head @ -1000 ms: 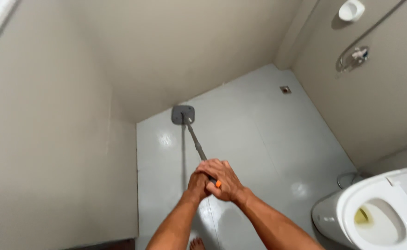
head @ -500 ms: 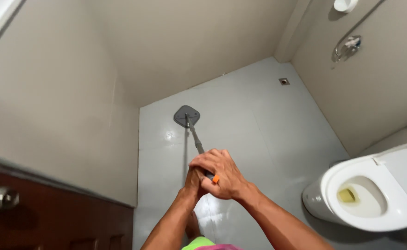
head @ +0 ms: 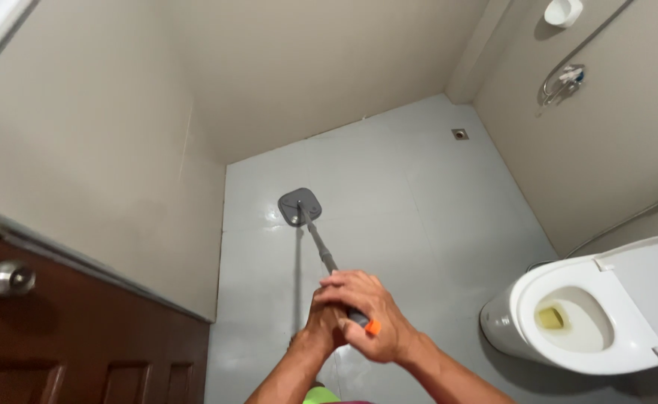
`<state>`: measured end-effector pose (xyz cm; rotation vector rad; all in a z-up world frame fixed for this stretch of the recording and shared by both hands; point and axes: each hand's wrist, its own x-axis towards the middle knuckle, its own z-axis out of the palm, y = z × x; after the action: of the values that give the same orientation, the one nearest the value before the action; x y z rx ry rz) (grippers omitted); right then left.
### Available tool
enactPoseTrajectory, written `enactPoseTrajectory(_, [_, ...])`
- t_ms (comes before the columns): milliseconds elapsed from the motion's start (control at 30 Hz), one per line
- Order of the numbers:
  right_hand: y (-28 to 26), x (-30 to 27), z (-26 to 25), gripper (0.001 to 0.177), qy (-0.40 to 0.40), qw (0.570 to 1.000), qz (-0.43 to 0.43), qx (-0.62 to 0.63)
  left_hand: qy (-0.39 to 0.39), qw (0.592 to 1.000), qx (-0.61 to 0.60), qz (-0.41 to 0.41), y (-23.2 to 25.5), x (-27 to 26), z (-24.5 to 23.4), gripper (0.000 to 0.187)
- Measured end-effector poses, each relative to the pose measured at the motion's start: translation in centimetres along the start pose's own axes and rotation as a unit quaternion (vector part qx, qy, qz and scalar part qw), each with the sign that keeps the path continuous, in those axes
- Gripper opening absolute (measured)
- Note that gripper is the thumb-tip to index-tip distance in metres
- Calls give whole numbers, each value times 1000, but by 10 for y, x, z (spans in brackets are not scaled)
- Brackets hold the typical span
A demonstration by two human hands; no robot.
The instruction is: The person is using a mop to clean the bathroom floor, moving the mop head across the tiles around the toilet and into the corner before grabbing the door handle and closing the door.
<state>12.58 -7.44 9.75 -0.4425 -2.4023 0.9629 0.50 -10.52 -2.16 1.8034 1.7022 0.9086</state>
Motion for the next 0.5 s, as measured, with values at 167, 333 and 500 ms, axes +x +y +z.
enactPoseTrajectory(167, [31, 28, 9, 51, -1, 1000, -7, 5, 1, 993, -89, -77, -31, 33, -10, 35])
enactPoseTrajectory(333, [100, 87, 26, 52, -28, 999, 29, -29, -44, 994, -30, -100, -96, 93, -20, 34])
enactPoseTrajectory(500, [164, 136, 43, 58, -95, 987, 100, -88, -96, 982, -50, -155, -151, 142, -37, 45])
